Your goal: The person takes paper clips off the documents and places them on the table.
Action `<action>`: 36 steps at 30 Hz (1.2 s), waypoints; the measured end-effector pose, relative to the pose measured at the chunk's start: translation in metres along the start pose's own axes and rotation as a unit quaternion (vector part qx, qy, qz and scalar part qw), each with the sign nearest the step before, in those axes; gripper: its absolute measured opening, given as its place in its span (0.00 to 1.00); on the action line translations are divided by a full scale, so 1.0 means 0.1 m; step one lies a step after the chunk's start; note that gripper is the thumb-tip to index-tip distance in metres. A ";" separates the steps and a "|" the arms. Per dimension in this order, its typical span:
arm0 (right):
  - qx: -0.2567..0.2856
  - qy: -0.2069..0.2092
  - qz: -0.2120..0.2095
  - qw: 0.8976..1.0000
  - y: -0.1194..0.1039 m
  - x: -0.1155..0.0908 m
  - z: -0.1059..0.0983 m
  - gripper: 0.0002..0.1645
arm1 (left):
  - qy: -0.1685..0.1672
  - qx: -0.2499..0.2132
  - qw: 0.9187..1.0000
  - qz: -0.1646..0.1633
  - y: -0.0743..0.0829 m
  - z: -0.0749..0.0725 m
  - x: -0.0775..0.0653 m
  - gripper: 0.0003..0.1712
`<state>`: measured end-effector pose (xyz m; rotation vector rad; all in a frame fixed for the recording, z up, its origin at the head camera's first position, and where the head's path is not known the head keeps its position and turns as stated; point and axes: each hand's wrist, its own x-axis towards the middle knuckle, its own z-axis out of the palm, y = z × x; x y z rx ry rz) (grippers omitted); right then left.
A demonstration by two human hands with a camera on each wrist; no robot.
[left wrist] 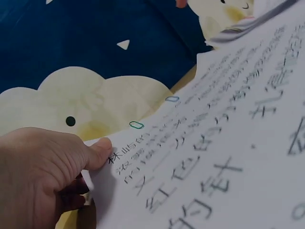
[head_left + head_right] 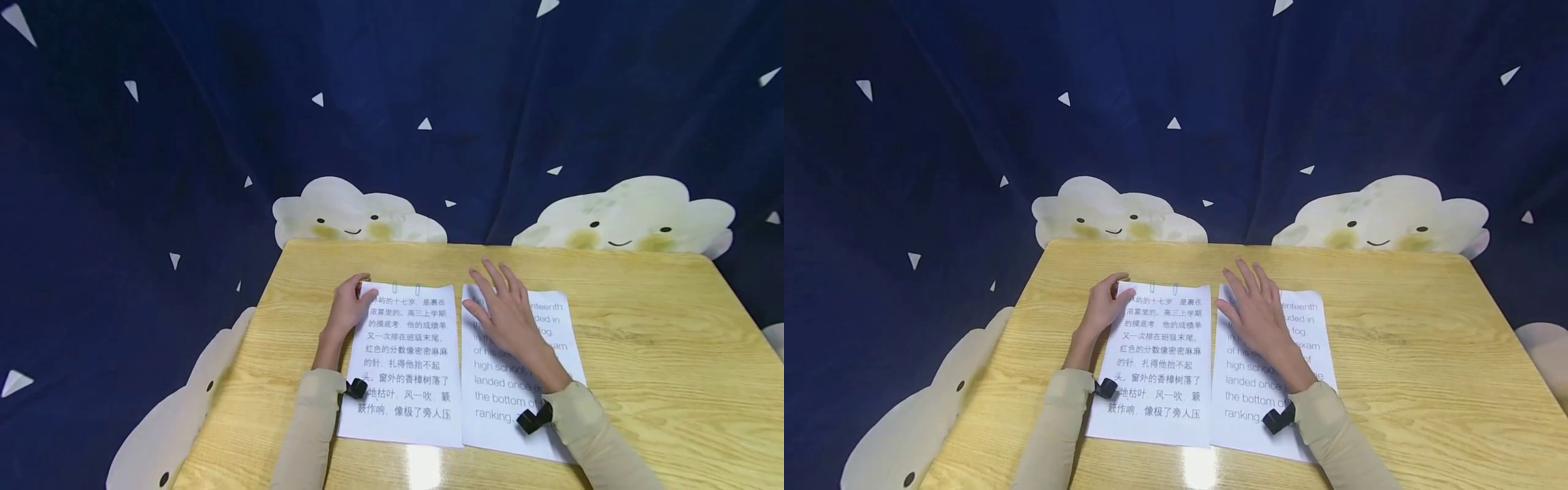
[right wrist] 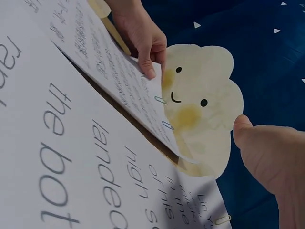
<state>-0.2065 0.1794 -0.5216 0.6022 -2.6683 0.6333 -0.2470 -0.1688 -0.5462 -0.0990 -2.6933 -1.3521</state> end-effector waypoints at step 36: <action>0.217 0.047 0.049 0.974 -0.39 0.06 -0.32 0.27 | 0.020 -0.268 0.962 0.059 0.58 -0.15 -0.03 0.07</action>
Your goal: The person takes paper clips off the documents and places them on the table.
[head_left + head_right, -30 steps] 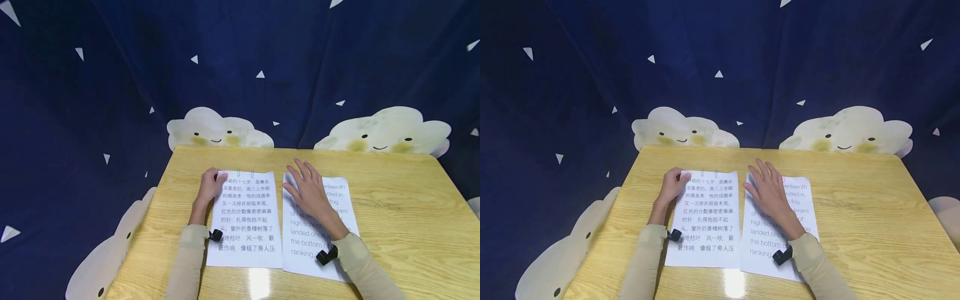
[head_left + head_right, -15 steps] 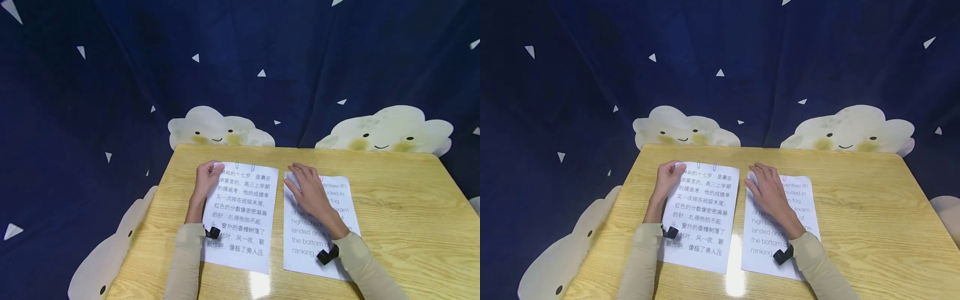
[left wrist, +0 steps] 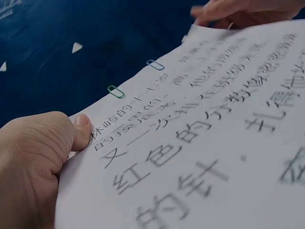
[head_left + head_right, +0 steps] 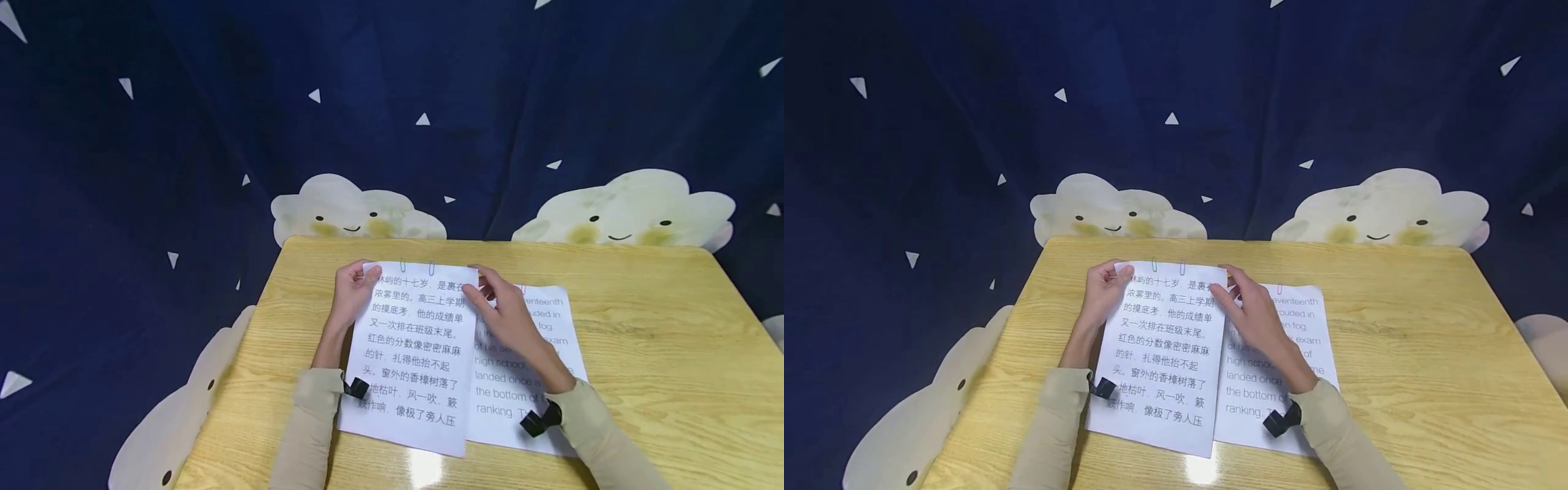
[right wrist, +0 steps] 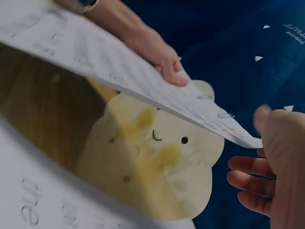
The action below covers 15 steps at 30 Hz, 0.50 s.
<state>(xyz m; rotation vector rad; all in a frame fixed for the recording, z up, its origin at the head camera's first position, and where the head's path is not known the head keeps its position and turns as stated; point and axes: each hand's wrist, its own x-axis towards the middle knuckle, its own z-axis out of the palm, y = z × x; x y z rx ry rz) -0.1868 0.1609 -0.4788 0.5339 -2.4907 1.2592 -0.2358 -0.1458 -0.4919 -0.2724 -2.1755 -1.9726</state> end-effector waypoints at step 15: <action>0.004 0.017 0.006 1.000 -0.04 0.07 -0.32 0.22 | -0.092 -0.040 0.995 -0.002 0.15 0.40 -0.12 0.09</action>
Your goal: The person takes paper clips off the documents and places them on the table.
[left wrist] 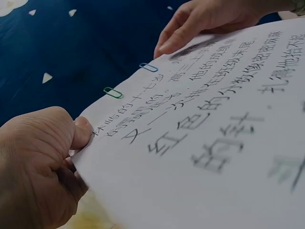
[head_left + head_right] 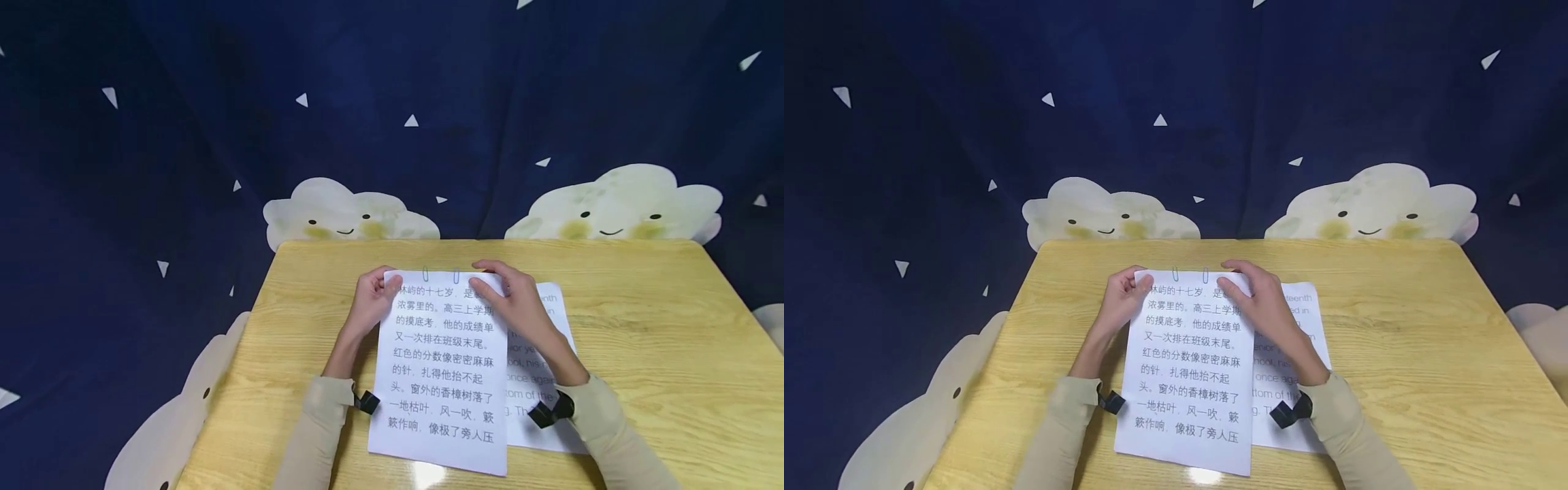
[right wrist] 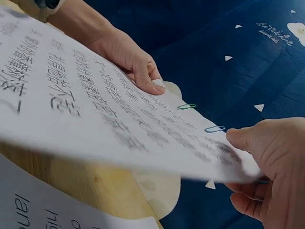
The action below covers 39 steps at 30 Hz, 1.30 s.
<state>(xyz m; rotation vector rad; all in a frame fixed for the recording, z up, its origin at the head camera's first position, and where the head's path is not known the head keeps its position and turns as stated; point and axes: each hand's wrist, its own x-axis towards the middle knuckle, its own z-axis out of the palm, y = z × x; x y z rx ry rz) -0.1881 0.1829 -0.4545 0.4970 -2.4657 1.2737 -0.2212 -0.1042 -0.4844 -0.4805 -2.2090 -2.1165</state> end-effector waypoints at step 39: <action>-0.014 -0.010 -0.013 1.000 0.07 0.01 -0.03 0.05 | -0.029 0.021 0.999 0.034 -0.04 0.30 -0.04 0.09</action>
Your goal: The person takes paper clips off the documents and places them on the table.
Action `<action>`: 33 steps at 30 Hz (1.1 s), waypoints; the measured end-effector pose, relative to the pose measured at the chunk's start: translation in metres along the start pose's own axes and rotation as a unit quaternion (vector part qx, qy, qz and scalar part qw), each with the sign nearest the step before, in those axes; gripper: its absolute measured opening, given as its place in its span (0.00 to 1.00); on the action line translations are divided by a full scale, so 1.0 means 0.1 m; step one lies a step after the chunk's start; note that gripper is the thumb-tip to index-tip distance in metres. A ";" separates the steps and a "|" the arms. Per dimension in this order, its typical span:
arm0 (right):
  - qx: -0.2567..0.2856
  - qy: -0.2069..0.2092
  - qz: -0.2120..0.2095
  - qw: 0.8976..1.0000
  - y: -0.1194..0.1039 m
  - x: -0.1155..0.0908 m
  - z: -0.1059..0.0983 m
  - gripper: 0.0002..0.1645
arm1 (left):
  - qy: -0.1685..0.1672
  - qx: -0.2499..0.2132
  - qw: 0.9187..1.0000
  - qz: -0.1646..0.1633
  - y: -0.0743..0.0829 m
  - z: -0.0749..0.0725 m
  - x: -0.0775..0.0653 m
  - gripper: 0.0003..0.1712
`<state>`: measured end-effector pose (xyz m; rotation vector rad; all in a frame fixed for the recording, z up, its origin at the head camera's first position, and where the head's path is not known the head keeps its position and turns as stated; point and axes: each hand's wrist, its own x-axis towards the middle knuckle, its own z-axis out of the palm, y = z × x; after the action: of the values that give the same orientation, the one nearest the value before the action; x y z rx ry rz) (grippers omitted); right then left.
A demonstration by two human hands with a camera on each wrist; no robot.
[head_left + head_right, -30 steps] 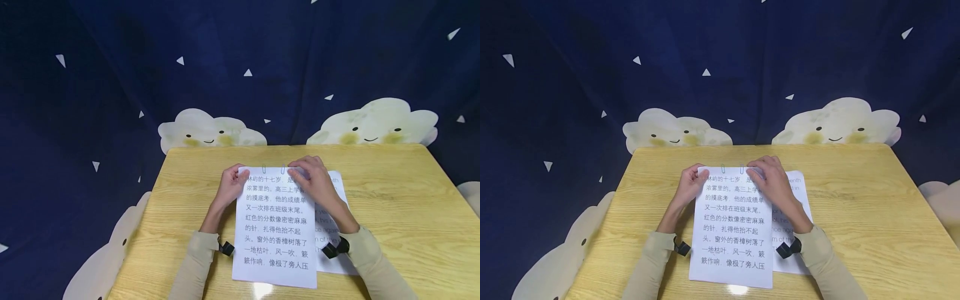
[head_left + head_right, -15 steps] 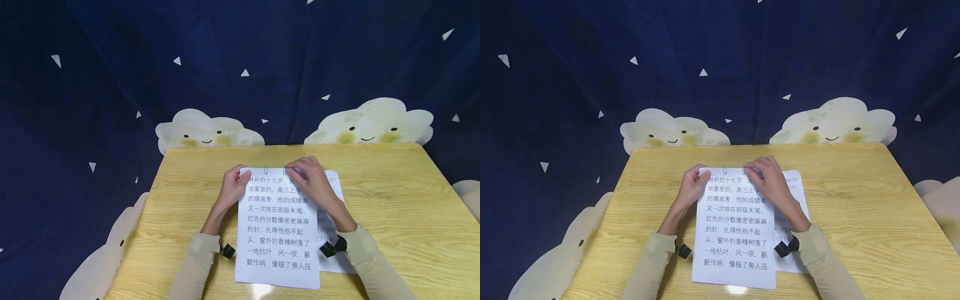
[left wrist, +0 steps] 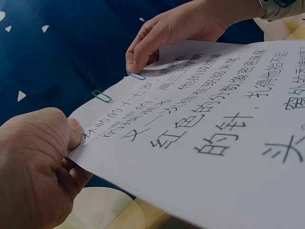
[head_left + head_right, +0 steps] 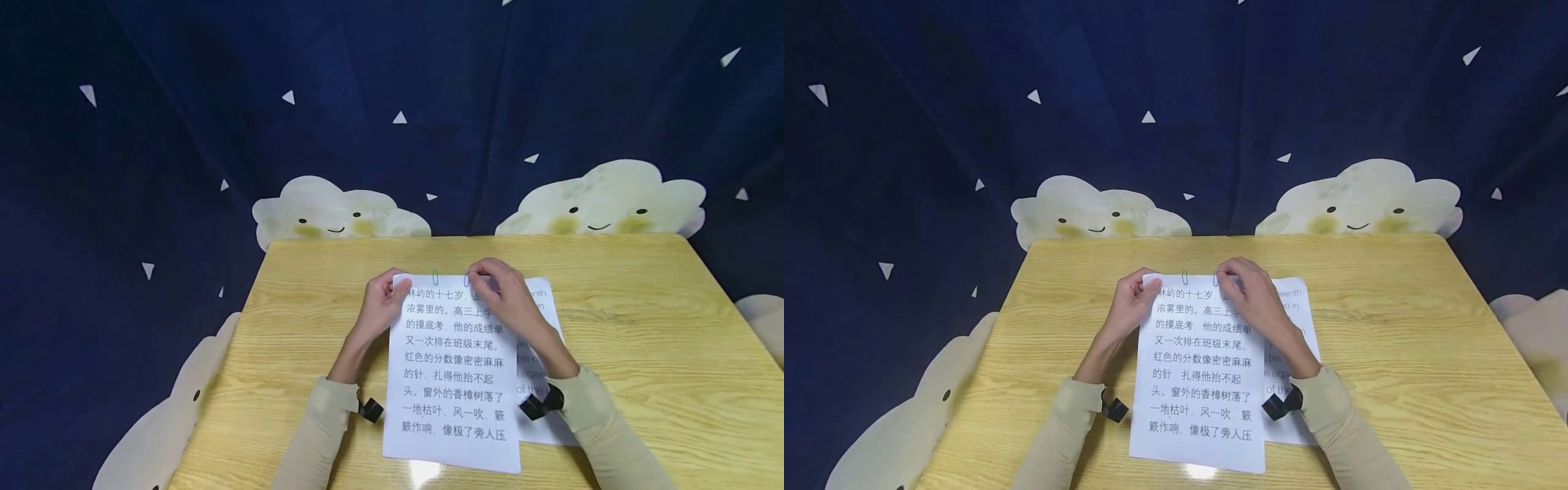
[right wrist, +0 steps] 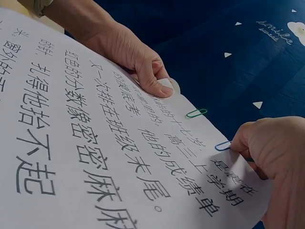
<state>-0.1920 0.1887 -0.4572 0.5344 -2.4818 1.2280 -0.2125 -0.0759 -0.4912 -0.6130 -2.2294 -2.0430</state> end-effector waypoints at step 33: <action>0.033 0.013 0.008 0.999 0.01 -0.01 0.03 0.05 | 0.008 -0.013 1.000 -0.006 0.00 0.00 0.00 0.09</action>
<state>-0.1919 0.1871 -0.4599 0.5133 -2.4364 1.3200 -0.2122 -0.0760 -0.4911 -0.5843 -2.2072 -2.0791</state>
